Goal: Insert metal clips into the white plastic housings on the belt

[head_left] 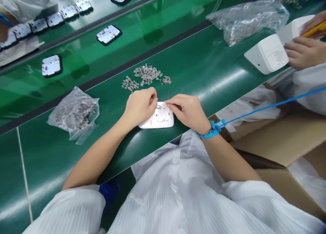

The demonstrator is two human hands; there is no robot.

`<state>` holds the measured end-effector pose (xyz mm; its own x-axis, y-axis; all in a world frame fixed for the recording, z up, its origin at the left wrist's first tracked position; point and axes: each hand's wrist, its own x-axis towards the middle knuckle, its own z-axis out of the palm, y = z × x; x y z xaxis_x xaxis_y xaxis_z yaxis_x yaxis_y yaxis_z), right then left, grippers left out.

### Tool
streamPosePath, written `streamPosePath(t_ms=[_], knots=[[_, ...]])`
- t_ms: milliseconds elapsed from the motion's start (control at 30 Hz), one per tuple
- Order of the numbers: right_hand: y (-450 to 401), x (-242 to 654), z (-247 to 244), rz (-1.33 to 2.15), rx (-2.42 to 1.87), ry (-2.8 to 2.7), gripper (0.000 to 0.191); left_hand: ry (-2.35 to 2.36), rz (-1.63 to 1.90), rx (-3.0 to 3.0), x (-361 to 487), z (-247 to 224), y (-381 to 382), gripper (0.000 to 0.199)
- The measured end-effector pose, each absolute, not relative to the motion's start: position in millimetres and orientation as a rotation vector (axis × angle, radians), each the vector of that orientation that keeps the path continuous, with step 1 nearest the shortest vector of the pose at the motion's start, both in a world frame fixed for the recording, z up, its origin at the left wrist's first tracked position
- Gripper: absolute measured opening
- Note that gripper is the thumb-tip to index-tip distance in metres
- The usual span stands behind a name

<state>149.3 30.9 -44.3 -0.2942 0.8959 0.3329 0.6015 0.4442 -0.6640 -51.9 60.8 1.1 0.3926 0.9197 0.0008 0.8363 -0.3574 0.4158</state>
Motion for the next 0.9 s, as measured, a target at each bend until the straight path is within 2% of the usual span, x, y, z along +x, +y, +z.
streamPosePath(t_ms=[167,367,800,900], knots=[[28.3,145.0,-38.6,0.554,-1.336,-1.92,0.009,1.55,0.311,2.385,-46.3,-0.4,53.2,0.011],[29.9,142.2,-45.7,0.558,-1.332,-1.999,0.008,1.514,0.268,2.477,-42.7,-1.9,45.6,0.01],[53.3,143.7,-44.7,0.799,-1.311,-2.011,0.013,1.572,0.255,2.477,-38.1,-5.4,42.8,0.01],[42.7,147.6,-50.3,0.72,-1.229,-1.955,0.011,1.58,0.24,2.491,-36.7,-4.5,42.4,0.011]])
